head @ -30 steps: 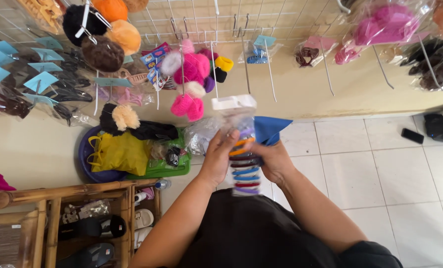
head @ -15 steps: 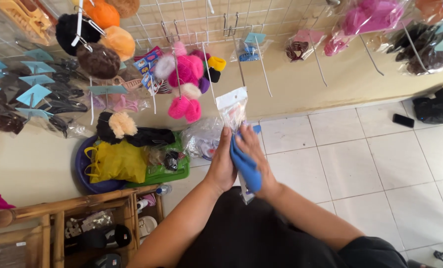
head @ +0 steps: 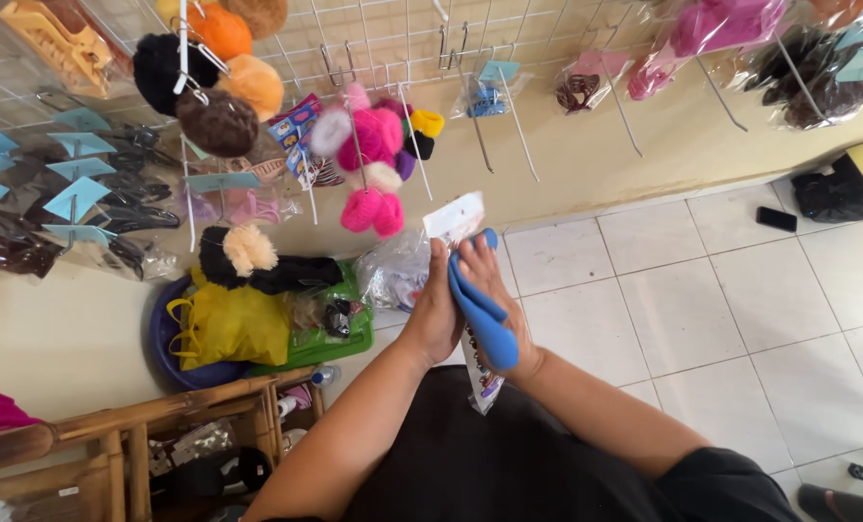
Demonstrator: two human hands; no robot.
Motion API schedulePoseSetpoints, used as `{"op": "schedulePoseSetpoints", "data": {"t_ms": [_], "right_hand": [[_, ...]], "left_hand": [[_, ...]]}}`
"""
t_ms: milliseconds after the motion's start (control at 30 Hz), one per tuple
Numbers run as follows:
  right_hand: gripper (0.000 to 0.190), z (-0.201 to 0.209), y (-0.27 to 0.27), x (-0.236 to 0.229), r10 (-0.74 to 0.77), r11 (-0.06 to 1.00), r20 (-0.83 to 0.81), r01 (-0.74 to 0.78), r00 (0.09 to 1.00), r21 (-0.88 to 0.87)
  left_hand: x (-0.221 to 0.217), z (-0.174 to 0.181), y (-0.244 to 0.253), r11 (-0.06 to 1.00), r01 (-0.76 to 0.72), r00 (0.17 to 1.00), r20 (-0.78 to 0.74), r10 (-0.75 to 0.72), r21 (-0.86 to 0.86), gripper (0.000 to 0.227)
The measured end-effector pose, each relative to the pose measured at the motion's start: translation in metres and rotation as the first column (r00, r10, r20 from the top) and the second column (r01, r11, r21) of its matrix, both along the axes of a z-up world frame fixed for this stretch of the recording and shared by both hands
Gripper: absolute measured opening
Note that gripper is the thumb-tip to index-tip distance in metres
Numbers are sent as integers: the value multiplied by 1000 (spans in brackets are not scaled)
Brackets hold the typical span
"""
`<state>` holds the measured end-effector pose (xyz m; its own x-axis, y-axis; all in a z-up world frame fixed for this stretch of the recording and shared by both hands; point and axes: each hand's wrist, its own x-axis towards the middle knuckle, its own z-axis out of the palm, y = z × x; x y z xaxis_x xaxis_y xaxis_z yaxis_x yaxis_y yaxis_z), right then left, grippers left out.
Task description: The person uses a blue cloth to wipe down various packaged hair accessories, including hair clips and hair ties, while organizing them on a display rack.
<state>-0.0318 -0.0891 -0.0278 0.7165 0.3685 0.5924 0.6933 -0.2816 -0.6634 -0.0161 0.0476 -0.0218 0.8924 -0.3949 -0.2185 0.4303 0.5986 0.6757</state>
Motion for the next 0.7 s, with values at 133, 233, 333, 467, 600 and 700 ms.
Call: {"op": "schedulePoseSetpoints", "data": {"t_ms": [133, 233, 333, 467, 600, 700], "right_hand": [[48, 17, 12, 31, -125, 991, 46, 127, 991, -40], [50, 45, 14, 55, -241, 956, 61, 248, 969, -159], [51, 72, 16, 55, -249, 940, -412, 321, 876, 113], [42, -32, 13, 46, -148, 975, -159, 171, 976, 140], [51, -25, 41, 15, -9, 944, 198, 74, 980, -323], [60, 29, 55, 20, -94, 980, 140, 116, 986, -159]], "left_hand": [[-5, 15, -1, 991, 9, 985, 172, -32, 130, 96], [-2, 20, 6, 992, -6, 980, 198, -20, 129, 94], [0, 30, 19, 999, 47, 997, 64, -47, 6, 91], [9, 28, 39, 1000, 6, 998, 61, -6, 2, 92], [0, 16, 41, 1000, -15, 999, 43, 15, 3, 88], [-12, 12, 35, 999, -38, 996, 80, 39, -17, 83]]}}
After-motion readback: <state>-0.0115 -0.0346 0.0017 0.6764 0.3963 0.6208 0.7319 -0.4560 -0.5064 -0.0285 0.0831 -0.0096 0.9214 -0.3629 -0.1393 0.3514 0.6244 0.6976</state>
